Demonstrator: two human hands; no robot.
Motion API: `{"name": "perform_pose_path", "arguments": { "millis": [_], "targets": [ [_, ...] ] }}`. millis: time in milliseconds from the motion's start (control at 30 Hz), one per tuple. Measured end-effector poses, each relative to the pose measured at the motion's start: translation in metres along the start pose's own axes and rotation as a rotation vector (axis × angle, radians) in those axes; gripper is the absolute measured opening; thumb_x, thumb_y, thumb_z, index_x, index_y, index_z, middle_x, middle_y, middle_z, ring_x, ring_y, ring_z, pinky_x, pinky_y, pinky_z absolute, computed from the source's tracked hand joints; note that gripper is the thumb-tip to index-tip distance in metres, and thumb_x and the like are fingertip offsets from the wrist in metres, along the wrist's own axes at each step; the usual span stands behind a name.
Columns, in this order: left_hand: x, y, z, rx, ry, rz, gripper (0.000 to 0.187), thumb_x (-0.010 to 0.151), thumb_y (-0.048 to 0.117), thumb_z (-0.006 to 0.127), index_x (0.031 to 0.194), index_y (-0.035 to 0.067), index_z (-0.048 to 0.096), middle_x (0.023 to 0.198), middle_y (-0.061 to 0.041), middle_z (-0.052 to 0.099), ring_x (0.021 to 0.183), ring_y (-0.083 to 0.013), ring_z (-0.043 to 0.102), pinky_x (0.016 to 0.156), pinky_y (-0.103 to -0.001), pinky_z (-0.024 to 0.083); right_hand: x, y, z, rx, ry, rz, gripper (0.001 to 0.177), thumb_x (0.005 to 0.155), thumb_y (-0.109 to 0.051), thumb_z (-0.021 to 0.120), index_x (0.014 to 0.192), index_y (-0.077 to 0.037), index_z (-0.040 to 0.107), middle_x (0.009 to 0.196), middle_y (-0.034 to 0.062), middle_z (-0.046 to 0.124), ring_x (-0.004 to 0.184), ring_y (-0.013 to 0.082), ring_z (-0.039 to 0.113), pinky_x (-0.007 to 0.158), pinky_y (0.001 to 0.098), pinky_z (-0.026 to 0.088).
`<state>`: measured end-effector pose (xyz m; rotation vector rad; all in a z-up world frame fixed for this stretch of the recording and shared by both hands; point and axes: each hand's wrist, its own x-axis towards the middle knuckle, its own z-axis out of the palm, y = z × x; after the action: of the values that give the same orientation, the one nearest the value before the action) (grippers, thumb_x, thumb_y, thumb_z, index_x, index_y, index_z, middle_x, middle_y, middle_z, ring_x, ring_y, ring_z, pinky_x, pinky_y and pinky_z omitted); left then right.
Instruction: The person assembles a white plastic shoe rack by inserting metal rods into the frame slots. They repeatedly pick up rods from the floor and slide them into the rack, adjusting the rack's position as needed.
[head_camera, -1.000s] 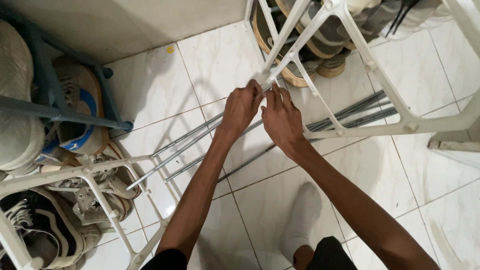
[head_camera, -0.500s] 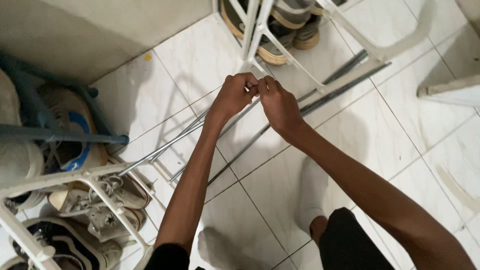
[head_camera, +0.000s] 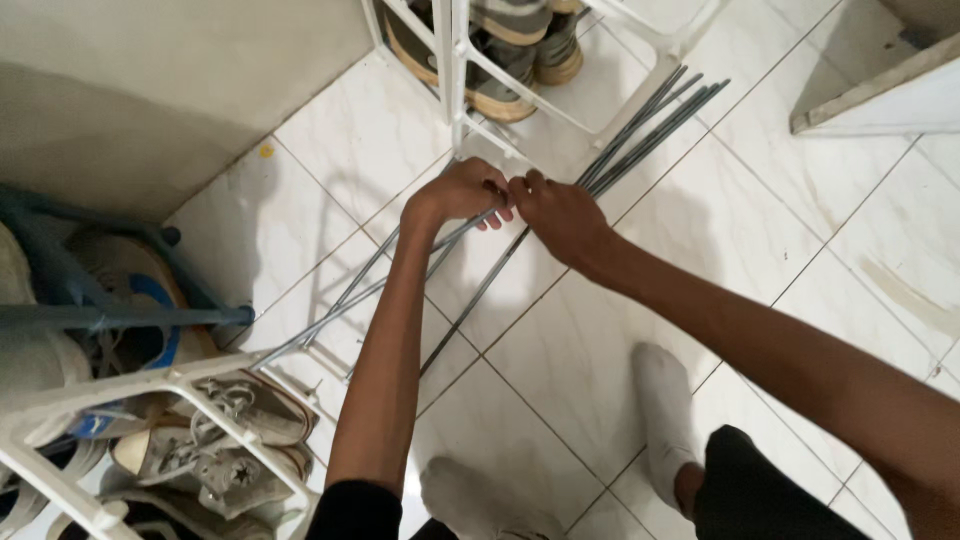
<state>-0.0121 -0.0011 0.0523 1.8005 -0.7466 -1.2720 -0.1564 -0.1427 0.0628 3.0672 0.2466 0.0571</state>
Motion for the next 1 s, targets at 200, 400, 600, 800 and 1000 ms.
{"name": "perform_pose_path", "arguments": {
  "millis": [200, 400, 600, 800, 1000],
  "targets": [
    [-0.004, -0.016, 0.011, 0.001, 0.038, 0.02, 0.02, 0.093, 0.015, 0.061, 0.098, 0.0, 0.074, 0.089, -0.009, 0.079, 0.077, -0.0149, 0.076, 0.066, -0.027, 0.06, -0.026, 0.02, -0.002, 0.06, 0.009, -0.048, 0.032, 0.087, 0.0, 0.065, 0.119, -0.001, 0.061, 0.103, 0.0159, 0.067, 0.074, 0.0289, 0.074, 0.058, 0.0369, 0.059],
    [-0.024, -0.019, 0.024, 0.328, 0.156, 0.06, 0.02, 0.09, 0.025, 0.076, 0.095, 0.006, 0.076, 0.084, -0.008, 0.078, 0.077, -0.0155, 0.072, 0.07, -0.033, 0.056, -0.056, 0.066, 0.002, 0.141, 0.101, -0.149, 0.037, 0.087, -0.001, 0.064, 0.125, -0.001, 0.064, 0.101, 0.0169, 0.067, 0.071, 0.0288, 0.072, 0.058, 0.0386, 0.059],
    [-0.036, -0.008, 0.057, 0.416, 0.446, 0.144, 0.016, 0.088, 0.019, 0.076, 0.1, 0.008, 0.077, 0.087, -0.011, 0.077, 0.077, -0.0279, 0.072, 0.071, -0.042, 0.054, -0.074, 0.128, 0.007, 0.093, 0.163, -0.117, 0.033, 0.086, 0.003, 0.064, 0.118, -0.002, 0.07, 0.104, 0.0155, 0.072, 0.08, 0.0269, 0.073, 0.058, 0.0375, 0.057],
    [0.005, 0.014, 0.117, 0.369, 0.66, 0.262, 0.018, 0.085, 0.018, 0.079, 0.1, 0.009, 0.078, 0.087, -0.014, 0.076, 0.07, -0.0309, 0.072, 0.067, -0.042, 0.055, -0.073, 0.148, 0.013, 0.051, 0.326, -0.188, 0.011, 0.091, -0.006, 0.069, 0.102, -0.002, 0.072, 0.106, 0.0148, 0.072, 0.115, 0.0326, 0.065, 0.101, 0.0465, 0.053],
    [0.062, 0.041, 0.175, 0.255, 0.861, 0.264, 0.015, 0.09, 0.013, 0.076, 0.103, 0.005, 0.076, 0.082, -0.021, 0.072, 0.07, -0.0382, 0.069, 0.066, -0.044, 0.055, -0.071, 0.144, 0.038, 0.092, 0.28, -0.286, 0.027, 0.082, -0.003, 0.066, 0.107, 0.001, 0.074, 0.112, 0.016, 0.073, 0.117, 0.0304, 0.065, 0.112, 0.0477, 0.044]
  ]
}}
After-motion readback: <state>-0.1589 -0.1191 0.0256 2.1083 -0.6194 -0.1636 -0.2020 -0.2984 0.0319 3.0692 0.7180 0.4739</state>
